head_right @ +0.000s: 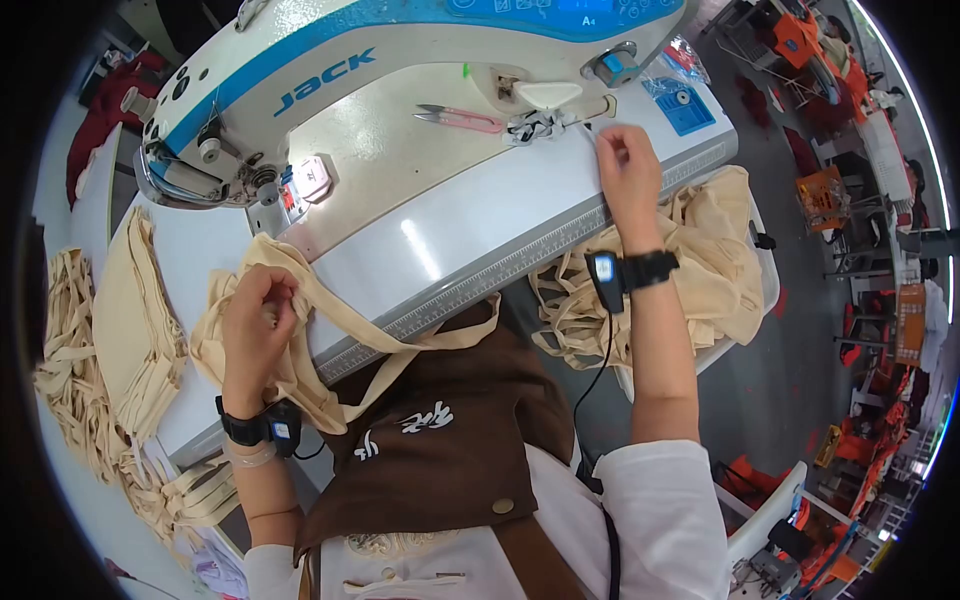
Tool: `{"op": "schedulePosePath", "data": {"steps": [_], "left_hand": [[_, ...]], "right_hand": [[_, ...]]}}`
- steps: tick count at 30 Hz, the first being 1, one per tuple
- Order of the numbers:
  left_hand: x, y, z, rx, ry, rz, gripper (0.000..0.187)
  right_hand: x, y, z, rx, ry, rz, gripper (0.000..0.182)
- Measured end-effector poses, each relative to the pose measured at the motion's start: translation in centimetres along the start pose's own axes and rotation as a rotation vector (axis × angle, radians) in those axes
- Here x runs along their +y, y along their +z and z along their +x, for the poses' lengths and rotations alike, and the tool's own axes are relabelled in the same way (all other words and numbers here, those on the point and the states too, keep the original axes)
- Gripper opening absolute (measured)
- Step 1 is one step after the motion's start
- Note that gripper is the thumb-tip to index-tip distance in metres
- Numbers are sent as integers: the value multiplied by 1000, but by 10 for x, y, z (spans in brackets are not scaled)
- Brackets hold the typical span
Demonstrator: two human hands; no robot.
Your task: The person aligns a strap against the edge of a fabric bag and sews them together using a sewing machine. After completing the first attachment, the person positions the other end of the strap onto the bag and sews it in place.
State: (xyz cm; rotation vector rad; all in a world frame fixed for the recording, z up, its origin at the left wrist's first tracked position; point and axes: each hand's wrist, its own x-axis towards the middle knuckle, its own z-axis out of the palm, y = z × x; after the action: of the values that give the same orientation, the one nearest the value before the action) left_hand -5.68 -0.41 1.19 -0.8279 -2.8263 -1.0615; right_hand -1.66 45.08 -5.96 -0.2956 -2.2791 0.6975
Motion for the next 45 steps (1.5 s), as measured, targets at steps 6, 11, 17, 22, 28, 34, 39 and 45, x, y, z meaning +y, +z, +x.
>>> {"op": "schedulePosePath", "data": {"steps": [6,11,17,22,28,34,39,45], "left_hand": [[-3,-4,3,-144,-94,-228,35],[-12,-6,2,-196,-275,-514,20],[-16,-12,4,-198,-334,-667,25],[-14,-9,4,-129,-375,-790,23],[-20,-4,3,-106,-380,-686,22],[-19,-7,3,-142,-368,-689,16],[-19,-6,1,-120,-365,-699,15],[-21,-7,2,-149,-373,-728,16]], "right_hand": [[-82,5,-50,-74,81,130,6],[-149,38,-52,-276,199,523,8],[-229,75,-60,-365,-152,643,14],[-247,94,-72,-402,-414,604,20],[-248,96,-73,-451,-611,462,23],[-251,99,-70,-510,-420,508,20],[-250,102,-68,-554,-282,587,16],[-252,102,-66,-669,-18,656,17]]}}
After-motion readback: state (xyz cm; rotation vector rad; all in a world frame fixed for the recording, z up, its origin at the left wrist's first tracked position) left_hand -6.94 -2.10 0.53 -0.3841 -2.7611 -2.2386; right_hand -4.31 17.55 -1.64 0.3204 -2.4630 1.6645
